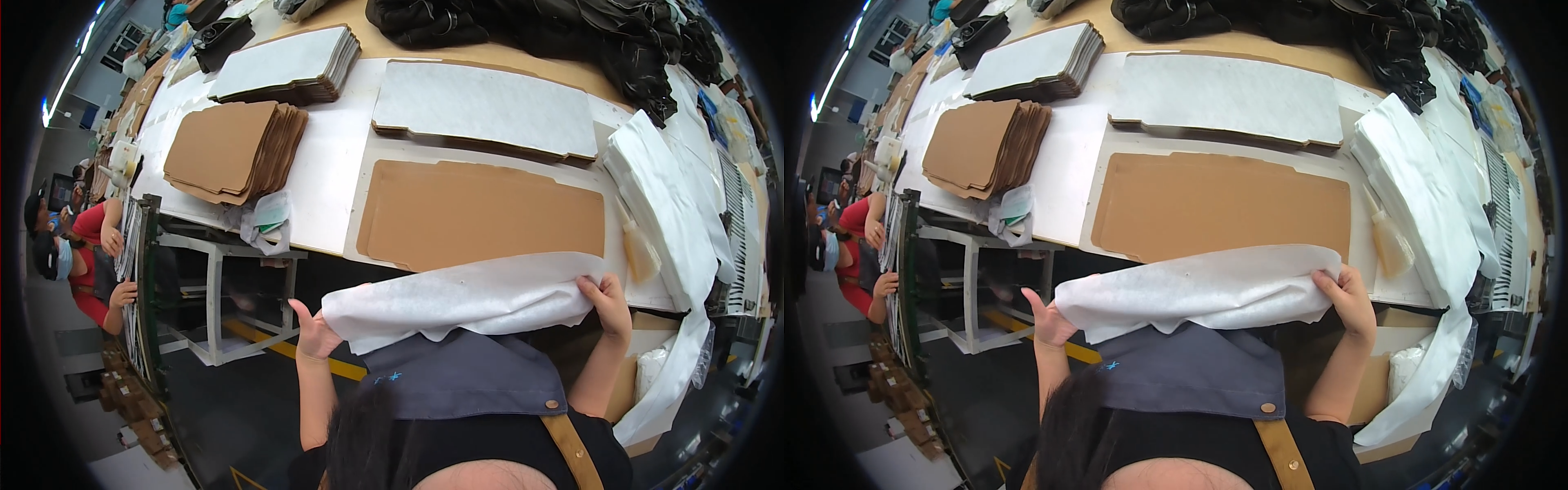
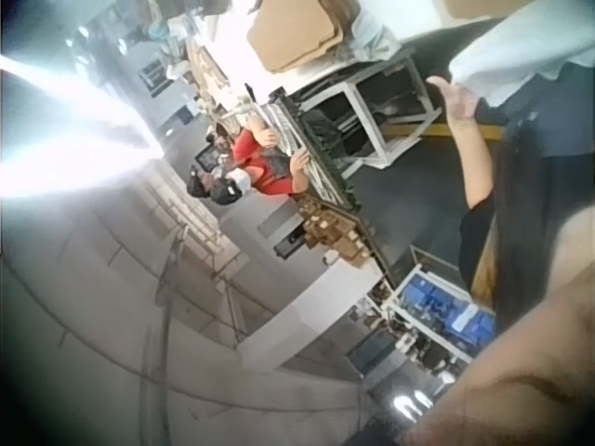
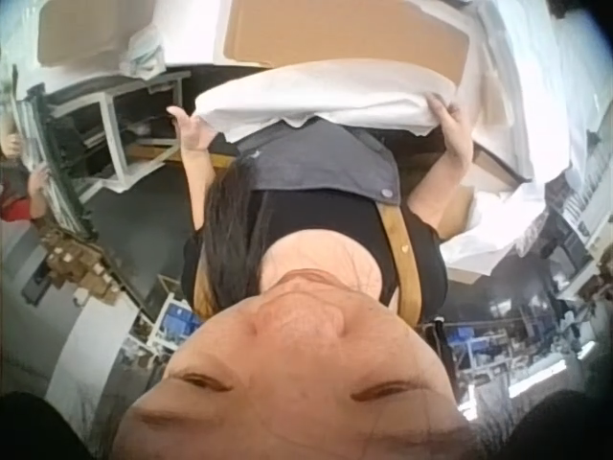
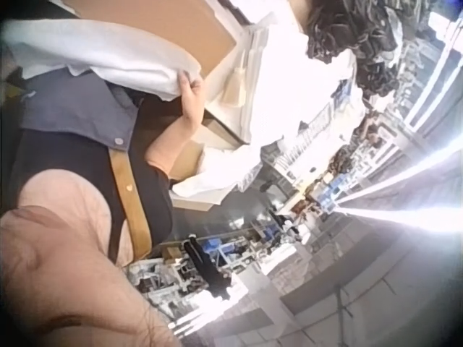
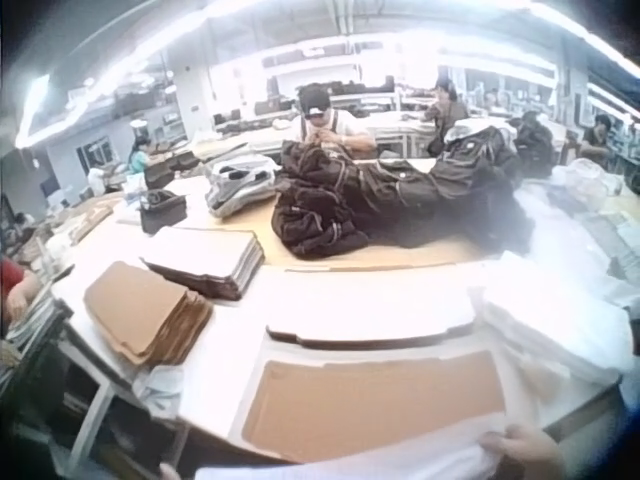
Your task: The recorder is preparing leather lining by folding and aligning a thin white material onto a brown leather piece.
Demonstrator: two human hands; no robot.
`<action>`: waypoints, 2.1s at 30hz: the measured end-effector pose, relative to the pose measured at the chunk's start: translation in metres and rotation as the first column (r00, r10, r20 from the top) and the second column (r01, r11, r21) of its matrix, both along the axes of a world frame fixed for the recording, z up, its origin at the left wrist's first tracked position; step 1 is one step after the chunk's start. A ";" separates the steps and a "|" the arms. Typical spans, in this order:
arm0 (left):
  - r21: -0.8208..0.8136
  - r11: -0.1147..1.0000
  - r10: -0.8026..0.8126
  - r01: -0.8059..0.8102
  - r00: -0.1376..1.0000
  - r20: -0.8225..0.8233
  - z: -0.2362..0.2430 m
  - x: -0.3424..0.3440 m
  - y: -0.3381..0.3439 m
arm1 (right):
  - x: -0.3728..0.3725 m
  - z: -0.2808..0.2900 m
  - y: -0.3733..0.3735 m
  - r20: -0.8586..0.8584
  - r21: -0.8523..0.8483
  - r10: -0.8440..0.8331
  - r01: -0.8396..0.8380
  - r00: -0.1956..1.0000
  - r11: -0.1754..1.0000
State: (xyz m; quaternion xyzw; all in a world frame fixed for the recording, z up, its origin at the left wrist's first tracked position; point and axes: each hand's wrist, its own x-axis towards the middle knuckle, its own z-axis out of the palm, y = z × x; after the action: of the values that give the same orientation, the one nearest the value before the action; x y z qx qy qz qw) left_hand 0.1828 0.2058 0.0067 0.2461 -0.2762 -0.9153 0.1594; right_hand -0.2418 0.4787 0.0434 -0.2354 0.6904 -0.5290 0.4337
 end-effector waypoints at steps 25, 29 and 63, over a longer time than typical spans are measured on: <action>-0.814 0.548 0.271 0.192 0.880 0.390 0.015 -0.129 -0.118 | -0.049 -0.030 -0.037 -0.061 -0.133 -0.280 0.270 0.958 0.953; -0.693 0.710 0.170 0.125 0.924 0.341 0.037 -0.129 -0.115 | -0.045 -0.004 -0.038 -0.002 -0.211 -0.323 0.315 0.946 0.925; -0.882 0.425 0.177 -0.201 0.975 -0.137 0.099 -0.117 -0.158 | -0.074 0.083 -0.005 -0.405 -0.349 -0.019 -0.136 0.914 0.927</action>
State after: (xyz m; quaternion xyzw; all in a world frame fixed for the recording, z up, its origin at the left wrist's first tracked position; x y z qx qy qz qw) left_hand 0.0658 0.0480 0.1052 0.1446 -0.6835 -0.6129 0.3693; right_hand -0.3156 0.4732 0.1266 -0.4372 0.6450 -0.5763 0.2466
